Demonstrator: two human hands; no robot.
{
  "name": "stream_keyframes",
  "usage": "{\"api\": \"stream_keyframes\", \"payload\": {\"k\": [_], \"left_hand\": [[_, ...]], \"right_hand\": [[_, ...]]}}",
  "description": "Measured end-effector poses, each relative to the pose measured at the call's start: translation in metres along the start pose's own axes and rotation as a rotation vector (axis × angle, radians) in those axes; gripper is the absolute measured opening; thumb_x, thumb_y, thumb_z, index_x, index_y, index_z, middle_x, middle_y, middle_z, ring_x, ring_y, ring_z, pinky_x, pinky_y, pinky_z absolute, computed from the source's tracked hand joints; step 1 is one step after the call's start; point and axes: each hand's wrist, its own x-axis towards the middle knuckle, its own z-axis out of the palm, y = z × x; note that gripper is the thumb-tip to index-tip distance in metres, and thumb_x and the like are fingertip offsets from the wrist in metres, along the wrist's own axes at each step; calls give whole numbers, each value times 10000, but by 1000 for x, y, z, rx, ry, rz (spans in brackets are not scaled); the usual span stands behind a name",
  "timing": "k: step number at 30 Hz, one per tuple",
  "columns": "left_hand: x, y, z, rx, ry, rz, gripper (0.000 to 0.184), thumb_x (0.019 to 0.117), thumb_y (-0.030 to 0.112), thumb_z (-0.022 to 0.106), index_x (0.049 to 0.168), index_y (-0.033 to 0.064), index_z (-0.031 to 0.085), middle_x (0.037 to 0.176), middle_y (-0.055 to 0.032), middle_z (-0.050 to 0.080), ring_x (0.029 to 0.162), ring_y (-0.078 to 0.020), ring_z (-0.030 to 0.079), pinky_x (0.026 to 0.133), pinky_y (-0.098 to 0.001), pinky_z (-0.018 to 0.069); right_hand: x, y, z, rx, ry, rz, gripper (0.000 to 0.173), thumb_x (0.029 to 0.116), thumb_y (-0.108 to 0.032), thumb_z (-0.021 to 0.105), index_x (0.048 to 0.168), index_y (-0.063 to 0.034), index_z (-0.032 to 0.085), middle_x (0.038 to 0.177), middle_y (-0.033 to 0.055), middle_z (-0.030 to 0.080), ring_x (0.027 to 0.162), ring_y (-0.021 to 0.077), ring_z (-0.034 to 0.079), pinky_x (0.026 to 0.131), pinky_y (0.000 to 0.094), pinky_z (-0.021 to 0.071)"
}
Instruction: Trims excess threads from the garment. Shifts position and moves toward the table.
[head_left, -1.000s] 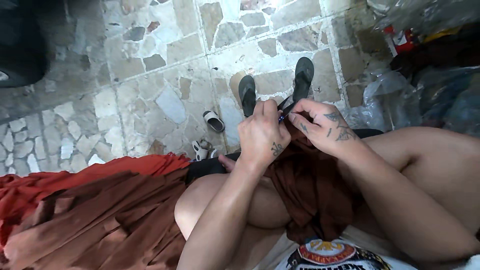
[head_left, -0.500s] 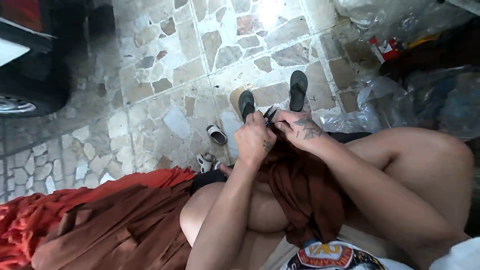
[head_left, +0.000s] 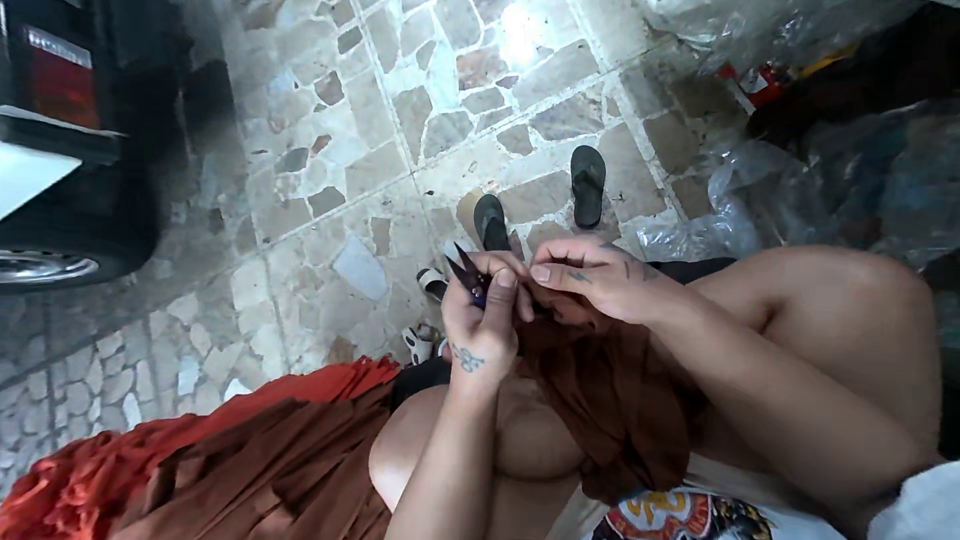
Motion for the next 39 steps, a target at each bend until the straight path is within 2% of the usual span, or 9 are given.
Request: {"api": "stream_keyframes", "payload": {"k": [3, 7, 11, 15, 17, 23, 27, 34, 39], "left_hand": [[-4, 3, 4, -42, -6, 12, 72, 1055, 123, 531, 1035, 107, 598, 910, -19, 660, 558, -40, 554, 514, -189, 514], [-8, 5, 4, -3, -39, 42, 87, 1073, 159, 528, 1072, 101, 592, 985, -36, 665, 588, -48, 580, 524, -193, 532], [-5, 8, -6, 155, -136, 73, 93, 1081, 183, 503, 1041, 120, 559, 914, 8, 630, 578, -18, 535, 501, -170, 489], [-3, 15, -17, 155, -265, 41, 101, 1067, 176, 509, 1017, 98, 549, 859, -6, 601, 575, -24, 502, 492, -170, 448], [-3, 19, -19, 157, -303, 33, 108, 1064, 176, 515, 1003, 93, 546, 846, -7, 595, 584, -26, 502, 502, -173, 446], [-6, 25, -22, 204, -374, 52, 83, 1048, 125, 507, 995, 67, 533, 843, -28, 586, 618, -53, 524, 526, -200, 464], [-3, 27, -25, 237, -396, 65, 90, 1059, 139, 496, 1009, 77, 537, 849, -13, 585, 629, -34, 515, 540, -182, 454], [0, 28, -36, 299, -415, 51, 117, 1066, 170, 500, 992, 90, 543, 850, -5, 589, 631, -35, 516, 544, -192, 454], [-1, 31, -36, 303, -497, 31, 148, 1074, 189, 492, 984, 84, 545, 848, 0, 584, 649, -21, 513, 558, -176, 450]], "right_hand": [[0, 3, 1, 43, -13, 3, 251, 1074, -182, 471, 927, -65, 637, 700, 7, 567, 587, 57, 533, 525, 189, 446], [0, 5, 2, 55, -20, 13, 248, 1075, -162, 462, 935, -62, 641, 702, 8, 575, 599, 62, 542, 537, 192, 454], [-2, 1, 4, 36, -56, 17, 244, 1069, -170, 466, 897, -85, 618, 649, -22, 529, 542, 27, 492, 481, 152, 405], [-5, -4, -2, -75, -120, -25, 156, 973, -152, 593, 864, -83, 680, 679, -46, 594, 584, 2, 541, 514, 149, 455], [-7, -7, -4, -133, -144, -55, 95, 927, -140, 645, 846, -94, 666, 670, -60, 573, 583, -12, 522, 510, 135, 431], [-13, -18, -8, -344, -183, -186, 106, 951, -151, 670, 886, -83, 721, 698, -77, 626, 616, -34, 573, 528, 123, 482], [-16, -22, -14, -490, -155, -237, 142, 972, -167, 626, 879, -105, 713, 782, -70, 624, 708, -25, 587, 598, 127, 495], [-18, -23, -12, -508, -133, -107, 153, 1012, -207, 589, 925, -153, 703, 711, -107, 601, 635, -42, 560, 547, 129, 467], [-20, -22, -20, -468, -193, -170, 164, 984, -201, 606, 904, -131, 731, 731, -105, 640, 673, -61, 590, 575, 119, 490]]}}
